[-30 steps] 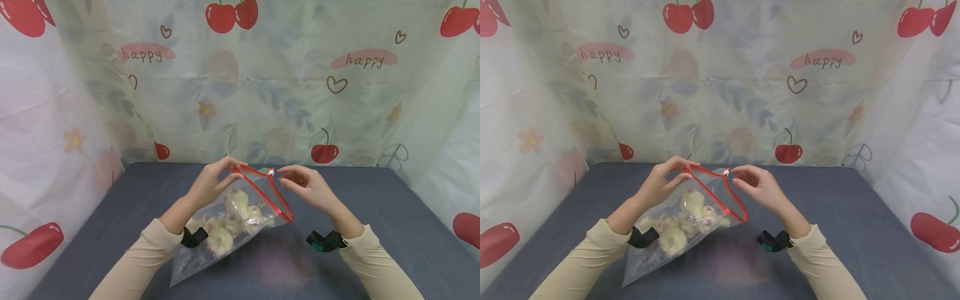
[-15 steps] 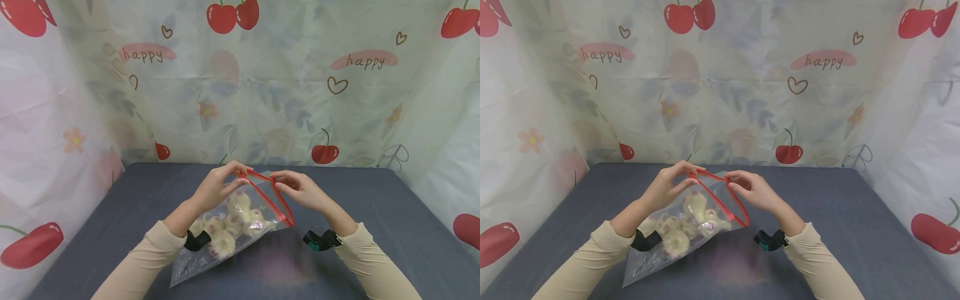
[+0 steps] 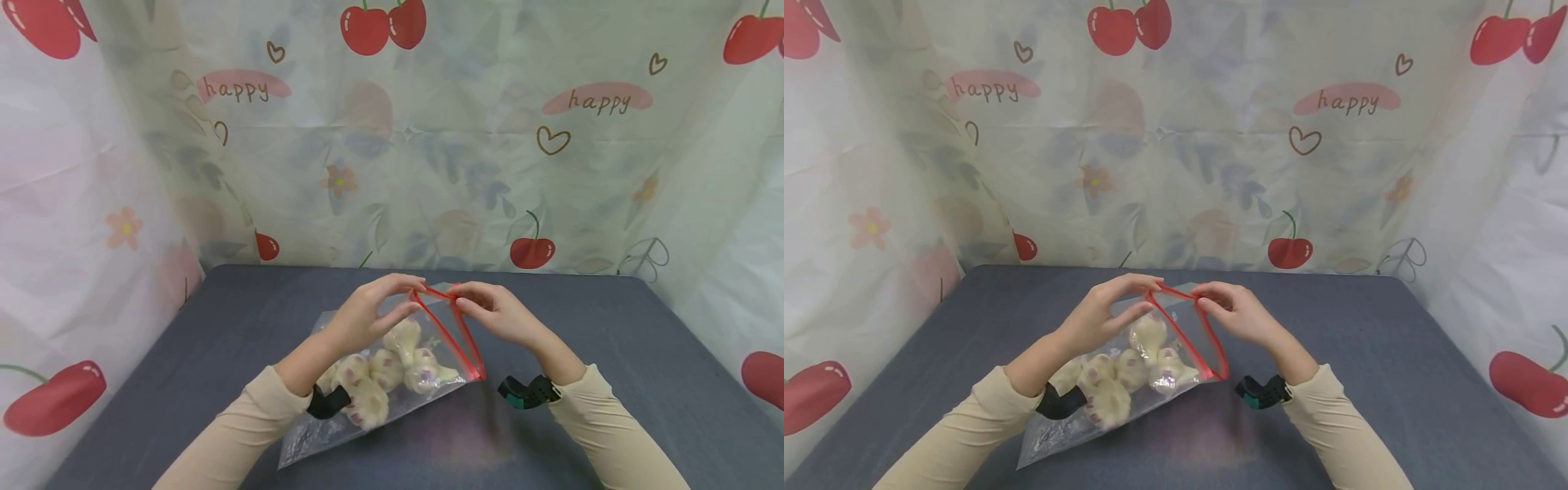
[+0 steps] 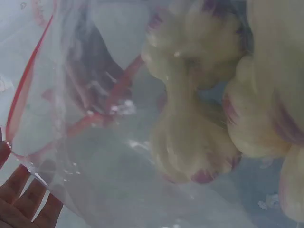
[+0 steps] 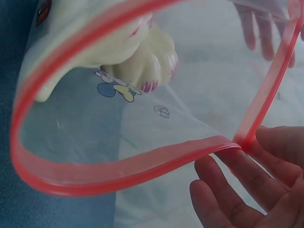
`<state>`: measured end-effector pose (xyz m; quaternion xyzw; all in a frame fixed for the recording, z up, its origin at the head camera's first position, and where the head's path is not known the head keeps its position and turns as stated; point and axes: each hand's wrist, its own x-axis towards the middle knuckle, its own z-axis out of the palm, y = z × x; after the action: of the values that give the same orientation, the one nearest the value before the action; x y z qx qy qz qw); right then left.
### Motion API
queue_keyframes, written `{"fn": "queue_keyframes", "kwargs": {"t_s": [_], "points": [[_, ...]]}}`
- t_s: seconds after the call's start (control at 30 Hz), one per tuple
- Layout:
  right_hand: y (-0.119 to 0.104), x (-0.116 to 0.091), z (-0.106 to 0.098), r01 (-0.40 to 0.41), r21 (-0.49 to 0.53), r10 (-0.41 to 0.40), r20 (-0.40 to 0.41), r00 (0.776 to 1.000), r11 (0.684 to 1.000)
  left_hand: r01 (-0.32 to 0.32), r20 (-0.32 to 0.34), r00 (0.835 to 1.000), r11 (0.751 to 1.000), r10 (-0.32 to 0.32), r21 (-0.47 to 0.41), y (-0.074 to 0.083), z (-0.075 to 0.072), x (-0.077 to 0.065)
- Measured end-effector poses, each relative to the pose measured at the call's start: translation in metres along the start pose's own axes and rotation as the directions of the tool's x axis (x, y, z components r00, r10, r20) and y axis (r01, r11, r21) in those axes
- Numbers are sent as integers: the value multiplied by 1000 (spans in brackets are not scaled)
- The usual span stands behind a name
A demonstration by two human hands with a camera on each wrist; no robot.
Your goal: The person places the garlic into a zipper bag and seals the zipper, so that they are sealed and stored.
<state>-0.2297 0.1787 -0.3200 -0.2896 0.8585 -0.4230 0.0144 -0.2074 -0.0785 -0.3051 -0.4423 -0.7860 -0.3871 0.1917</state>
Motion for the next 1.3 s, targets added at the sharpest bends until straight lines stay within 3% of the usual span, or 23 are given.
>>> {"fn": "queue_keyframes", "kwargs": {"t_s": [0.17,0.27,0.5,0.57,0.67,0.83,1.07,1.23,1.3], "points": [[8,0,-2,-14,11,14,15,1000,1000,-50,-25,998,997,52,64,10,5,1],[12,0,-3,-25,26,24,30,999,999,-117,-19,993,988,120,102,19,10,1],[18,-1,-6,-45,28,43,48,998,999,-305,64,952,943,299,132,41,32,-1],[19,-1,-6,-56,31,54,49,997,998,-324,124,943,938,310,121,47,39,-2],[22,0,-6,-70,41,68,50,996,997,-301,252,929,950,272,84,53,50,-6],[25,-1,-6,-83,45,80,54,995,996,-267,414,884,961,218,66,54,64,-11],[28,-1,-7,-130,56,126,59,990,990,-357,454,851,925,263,134,51,73,-13],[30,-1,-7,-147,56,144,56,988,988,-414,502,824,884,264,216,51,77,-13],[31,-1,-7,-153,60,150,51,987,986,-419,520,815,881,257,221,51,79,-13]]}}
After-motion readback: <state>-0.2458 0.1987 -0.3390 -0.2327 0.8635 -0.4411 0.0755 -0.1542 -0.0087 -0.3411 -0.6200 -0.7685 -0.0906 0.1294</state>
